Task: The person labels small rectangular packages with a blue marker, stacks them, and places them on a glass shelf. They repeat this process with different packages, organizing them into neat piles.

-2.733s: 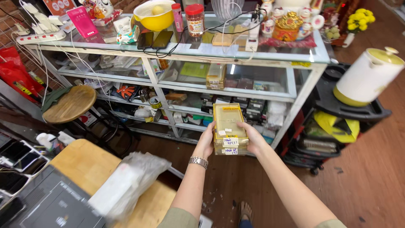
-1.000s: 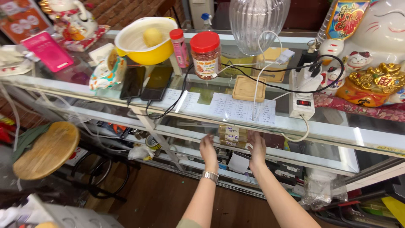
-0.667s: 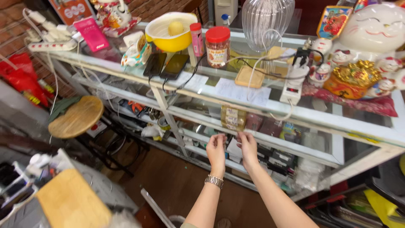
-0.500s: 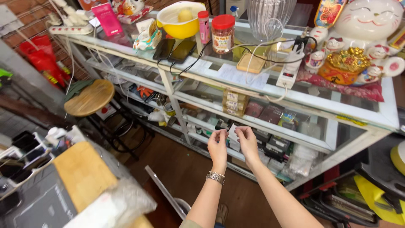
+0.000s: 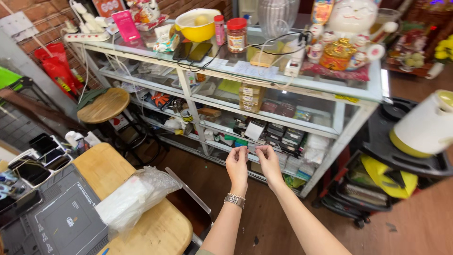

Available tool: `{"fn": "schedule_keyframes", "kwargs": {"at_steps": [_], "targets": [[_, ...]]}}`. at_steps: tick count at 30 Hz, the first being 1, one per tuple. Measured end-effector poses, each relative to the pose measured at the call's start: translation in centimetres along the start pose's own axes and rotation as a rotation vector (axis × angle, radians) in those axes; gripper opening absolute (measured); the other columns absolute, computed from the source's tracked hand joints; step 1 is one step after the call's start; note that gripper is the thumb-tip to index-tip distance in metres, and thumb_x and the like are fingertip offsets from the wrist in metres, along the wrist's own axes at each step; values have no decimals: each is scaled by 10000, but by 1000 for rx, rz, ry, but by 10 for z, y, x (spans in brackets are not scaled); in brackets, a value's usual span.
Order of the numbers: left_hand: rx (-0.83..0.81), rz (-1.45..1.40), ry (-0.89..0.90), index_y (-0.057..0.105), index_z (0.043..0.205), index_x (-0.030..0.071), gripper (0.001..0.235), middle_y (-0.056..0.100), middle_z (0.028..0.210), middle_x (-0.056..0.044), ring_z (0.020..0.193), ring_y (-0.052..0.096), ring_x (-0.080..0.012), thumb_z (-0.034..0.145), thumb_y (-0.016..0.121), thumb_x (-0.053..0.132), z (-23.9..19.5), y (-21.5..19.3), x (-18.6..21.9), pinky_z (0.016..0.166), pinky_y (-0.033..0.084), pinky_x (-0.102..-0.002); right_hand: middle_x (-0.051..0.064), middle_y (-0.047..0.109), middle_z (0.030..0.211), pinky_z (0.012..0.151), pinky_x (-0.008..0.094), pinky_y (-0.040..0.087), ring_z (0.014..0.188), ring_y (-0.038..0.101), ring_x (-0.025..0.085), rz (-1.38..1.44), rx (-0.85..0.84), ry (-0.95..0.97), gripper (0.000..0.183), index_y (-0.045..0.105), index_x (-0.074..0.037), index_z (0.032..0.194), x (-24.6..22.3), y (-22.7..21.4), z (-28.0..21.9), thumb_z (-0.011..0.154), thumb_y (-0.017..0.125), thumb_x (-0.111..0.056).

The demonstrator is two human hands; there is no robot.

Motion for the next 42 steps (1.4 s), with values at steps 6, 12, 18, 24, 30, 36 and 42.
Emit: {"fn": "schedule_keyframes", "kwargs": {"at_steps": [6, 12, 18, 24, 30, 36, 42], "targets": [[-111, -47, -8, 717, 995, 14, 205, 746, 915, -34, 836, 675, -87, 1006, 620, 194, -70, -32, 18, 744, 538, -246, 12, 693, 964, 702, 266, 473, 812, 575, 84, 65, 129, 6, 167, 672, -52, 1078, -7, -21, -108, 994, 632, -190], [-138, -17, -79, 711, 984, 16, 196, 750, 916, -27, 846, 692, -80, 1000, 618, 188, -162, -87, 50, 730, 545, -245, 14, 714, 1043, 768, 271, 492, 901, 613, 89, 48, 190, 12, 177, 670, -58, 1104, -21, -10, -232, 994, 615, -186], [-125, -13, -41, 727, 982, 23, 177, 747, 915, -41, 826, 677, -88, 1000, 631, 171, -230, -146, 88, 737, 548, -248, 21, 720, 1091, 841, 290, 511, 1033, 652, 111, 52, 147, 21, 184, 669, -73, 1115, -41, 14, -322, 1006, 597, -202], [-89, -54, 8, 705, 993, 30, 176, 749, 937, -35, 860, 690, -88, 1008, 608, 177, -296, -215, 116, 762, 558, -245, 16, 717, 1098, 843, 288, 520, 1024, 641, 103, 42, 83, -25, 180, 662, -77, 1115, -56, 45, -409, 1010, 591, -205], [0, -85, 32, 703, 994, 20, 198, 747, 940, -39, 879, 704, -88, 1012, 610, 193, -380, -306, 155, 760, 561, -249, 18, 710, 1054, 814, 281, 519, 979, 641, 96, 46, -19, -16, 184, 669, -62, 1110, -58, 100, -513, 1012, 601, -202], [129, -79, 115, 704, 1011, 1, 203, 744, 920, -54, 834, 685, -105, 1008, 620, 186, -436, -414, 213, 733, 548, -256, 28, 709, 1045, 794, 269, 519, 955, 627, 106, 100, -181, -23, 192, 672, -40, 1119, -68, 182, -606, 1008, 607, -182], [239, -166, 202, 688, 1005, -17, 202, 745, 923, -76, 833, 693, -120, 1019, 604, 166, -471, -535, 268, 754, 567, -268, 54, 709, 1096, 812, 288, 505, 996, 650, 118, 132, -358, -43, 202, 660, -47, 1141, -77, 283, -679, 1018, 600, -194]]}}
Point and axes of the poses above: each hand's wrist, its own z-axis towards the middle knuckle, its own y-axis out of the palm, x = y × z, the point moved 10 cm from there along z, towards the middle knuckle
